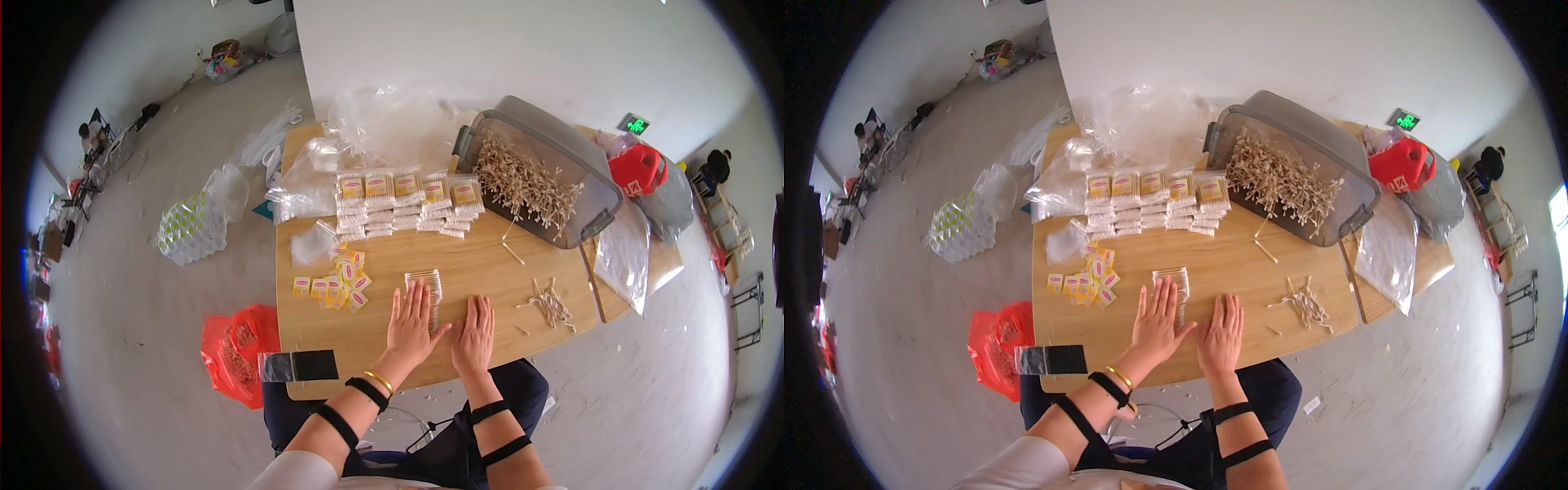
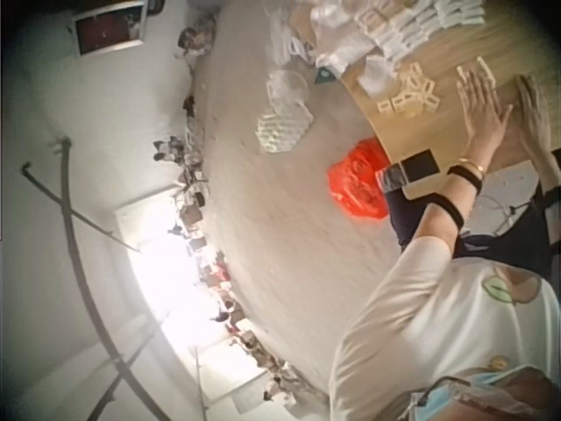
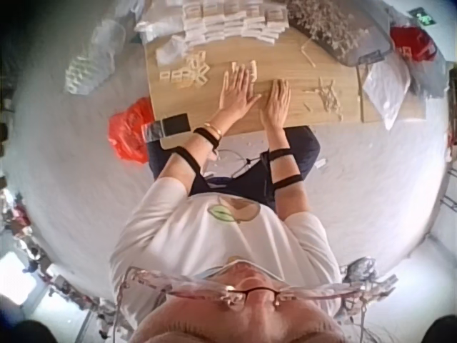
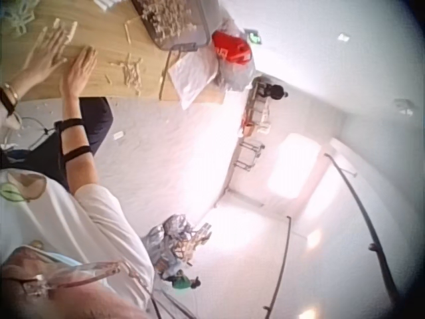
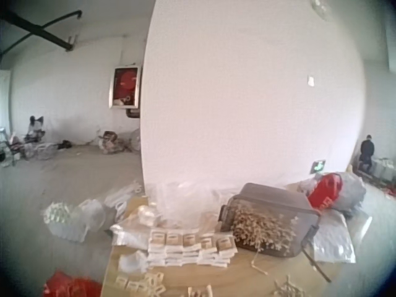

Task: Packing small cotton swabs into individual plastic packets.

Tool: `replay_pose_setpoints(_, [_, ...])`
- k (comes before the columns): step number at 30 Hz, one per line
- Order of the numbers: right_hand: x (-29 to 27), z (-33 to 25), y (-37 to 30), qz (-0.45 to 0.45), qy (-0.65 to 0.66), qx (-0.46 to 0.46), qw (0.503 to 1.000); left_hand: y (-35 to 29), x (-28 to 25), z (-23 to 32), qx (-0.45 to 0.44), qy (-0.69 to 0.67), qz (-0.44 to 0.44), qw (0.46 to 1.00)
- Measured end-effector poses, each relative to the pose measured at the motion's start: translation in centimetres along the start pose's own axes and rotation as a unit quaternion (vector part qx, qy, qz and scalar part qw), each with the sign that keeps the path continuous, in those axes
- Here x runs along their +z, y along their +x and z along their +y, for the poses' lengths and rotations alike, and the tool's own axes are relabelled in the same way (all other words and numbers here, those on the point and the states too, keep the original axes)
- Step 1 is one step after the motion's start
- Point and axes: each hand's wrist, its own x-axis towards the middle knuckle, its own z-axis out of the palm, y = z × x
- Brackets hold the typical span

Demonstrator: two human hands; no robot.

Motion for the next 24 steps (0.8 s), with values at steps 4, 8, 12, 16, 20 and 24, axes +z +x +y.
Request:
replay_pose_setpoints(4, [-0.2,0.3,0.0,0.006,-0.031,-0.018,0.999,1.2,0.0,0.7,-0.026,0.0,-0.041,0.999])
replay_pose_setpoints(8, [-0.3,-0.1,-0.1,0.005,-0.027,-0.007,1.0,1.5,0.3,0.4,-0.013,0.005,0.0,1.0])
replay_pose_setpoints(12, [-0.5,0.3,0.0,-0.003,-0.016,0.0,1.0,0.7,0.8,0.7,0.006,-0.012,-0.015,1.0])
replay_pose_setpoints(16, [-0.7,0.3,0.1,-0.012,-0.011,0.007,1.0,0.5,0.7,0.9,0.015,-0.027,-0.039,0.999])
replay_pose_setpoints(20, [-0.7,0.1,-0.3,-0.005,-0.001,0.018,1.0,1.1,0.8,0.5,0.024,-0.016,-0.011,1.0])
replay_pose_setpoints(24, [-1.0,-0.1,0.1,-0.003,0.009,0.006,1.0,1.4,0.3,0.2,0.016,-0.011,-0.033,0.999])
